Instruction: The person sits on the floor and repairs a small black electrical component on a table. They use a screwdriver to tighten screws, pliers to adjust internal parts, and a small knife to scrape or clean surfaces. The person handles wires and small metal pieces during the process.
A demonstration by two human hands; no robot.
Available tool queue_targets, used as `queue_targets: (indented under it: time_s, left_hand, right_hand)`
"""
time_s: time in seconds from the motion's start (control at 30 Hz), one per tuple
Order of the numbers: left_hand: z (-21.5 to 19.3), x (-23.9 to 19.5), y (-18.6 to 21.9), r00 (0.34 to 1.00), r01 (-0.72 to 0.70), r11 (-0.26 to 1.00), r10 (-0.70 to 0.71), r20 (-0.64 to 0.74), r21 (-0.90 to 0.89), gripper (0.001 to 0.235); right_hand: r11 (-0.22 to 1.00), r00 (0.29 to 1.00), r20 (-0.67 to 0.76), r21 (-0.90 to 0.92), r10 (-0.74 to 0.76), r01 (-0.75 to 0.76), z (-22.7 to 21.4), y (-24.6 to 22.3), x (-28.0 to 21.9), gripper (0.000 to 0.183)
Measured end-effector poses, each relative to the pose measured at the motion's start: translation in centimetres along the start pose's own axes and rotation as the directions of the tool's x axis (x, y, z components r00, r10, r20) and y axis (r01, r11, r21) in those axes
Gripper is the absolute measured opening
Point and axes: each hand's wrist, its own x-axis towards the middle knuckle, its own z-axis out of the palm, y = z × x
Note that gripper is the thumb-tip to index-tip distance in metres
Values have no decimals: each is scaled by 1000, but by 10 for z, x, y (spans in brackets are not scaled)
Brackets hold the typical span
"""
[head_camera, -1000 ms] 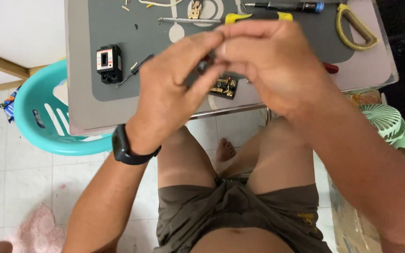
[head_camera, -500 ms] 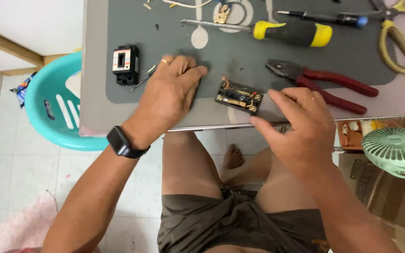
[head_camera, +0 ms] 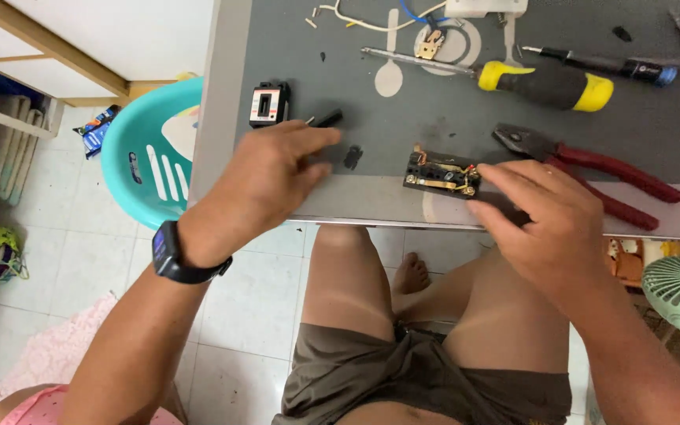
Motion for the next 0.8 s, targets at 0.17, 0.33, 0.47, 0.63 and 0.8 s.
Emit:
queue_targets:
  time_s: [0.17,0.33,0.47,0.63,0.8]
  left_hand:
    - [18,33,-11,941,-126,981,70,331,150,21]
    - [19,38,-7,894,-221,952,112,434,210,18]
    - [16,31,6,950,-229,966,194,243,122,9]
    - [12,17,39,995,-87,961,73,-62,-261,18]
    - [32,3,54,987,-44,830,-52,-154,-557,24]
  right_hand:
    - [992,992,51,57,112,-115,-5,4,2,26]
    - [978,990,37,155,136,-140,-11,7,8,23]
    - [992,993,-88,96,-77,86,-5,4,7,12]
    - [1000,999,-48,12,19,-19,-3,-30,8,10]
    - [967,963,-165,181,211,-180,2,-50,3,16]
